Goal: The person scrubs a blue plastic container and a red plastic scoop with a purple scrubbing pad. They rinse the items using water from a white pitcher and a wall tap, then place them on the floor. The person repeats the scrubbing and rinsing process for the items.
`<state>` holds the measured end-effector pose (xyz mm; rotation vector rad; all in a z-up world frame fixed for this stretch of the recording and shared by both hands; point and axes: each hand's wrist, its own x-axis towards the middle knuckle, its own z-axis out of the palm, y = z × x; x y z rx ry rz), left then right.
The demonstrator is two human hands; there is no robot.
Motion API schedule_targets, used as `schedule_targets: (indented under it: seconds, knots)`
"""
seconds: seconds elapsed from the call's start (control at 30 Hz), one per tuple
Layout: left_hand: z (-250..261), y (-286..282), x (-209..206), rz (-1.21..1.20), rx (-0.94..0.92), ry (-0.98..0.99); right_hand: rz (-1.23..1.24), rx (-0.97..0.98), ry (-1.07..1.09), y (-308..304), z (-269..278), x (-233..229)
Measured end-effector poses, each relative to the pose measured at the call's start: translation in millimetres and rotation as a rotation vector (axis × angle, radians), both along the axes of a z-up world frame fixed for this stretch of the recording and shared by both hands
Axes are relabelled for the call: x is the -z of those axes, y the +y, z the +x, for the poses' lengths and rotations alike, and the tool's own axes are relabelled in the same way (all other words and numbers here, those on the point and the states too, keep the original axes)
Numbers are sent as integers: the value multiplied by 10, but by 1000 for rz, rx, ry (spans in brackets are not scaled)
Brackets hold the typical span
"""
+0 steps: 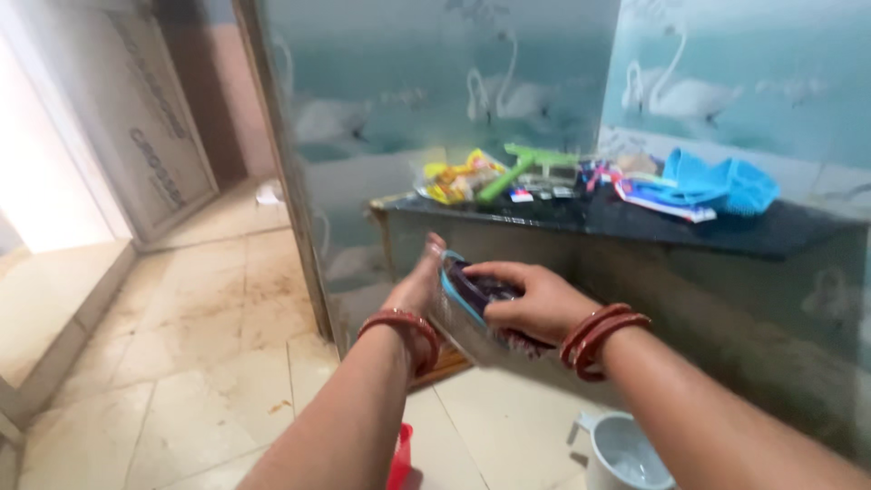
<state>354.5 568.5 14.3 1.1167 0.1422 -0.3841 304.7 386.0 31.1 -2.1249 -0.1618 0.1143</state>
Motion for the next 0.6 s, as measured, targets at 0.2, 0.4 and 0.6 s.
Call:
schedule_targets:
  seconds: [0.2,0.4,0.6]
  knots:
    - [-162,166,345,-172,-7,-7,-454,-65,-567,256,-262,98]
    - [-55,191,616,-193,-101,-278,-748,198,-448,397,-289,154]
    - [-38,134,642,-171,-136,-279,-158,311,-165,544,-154,118]
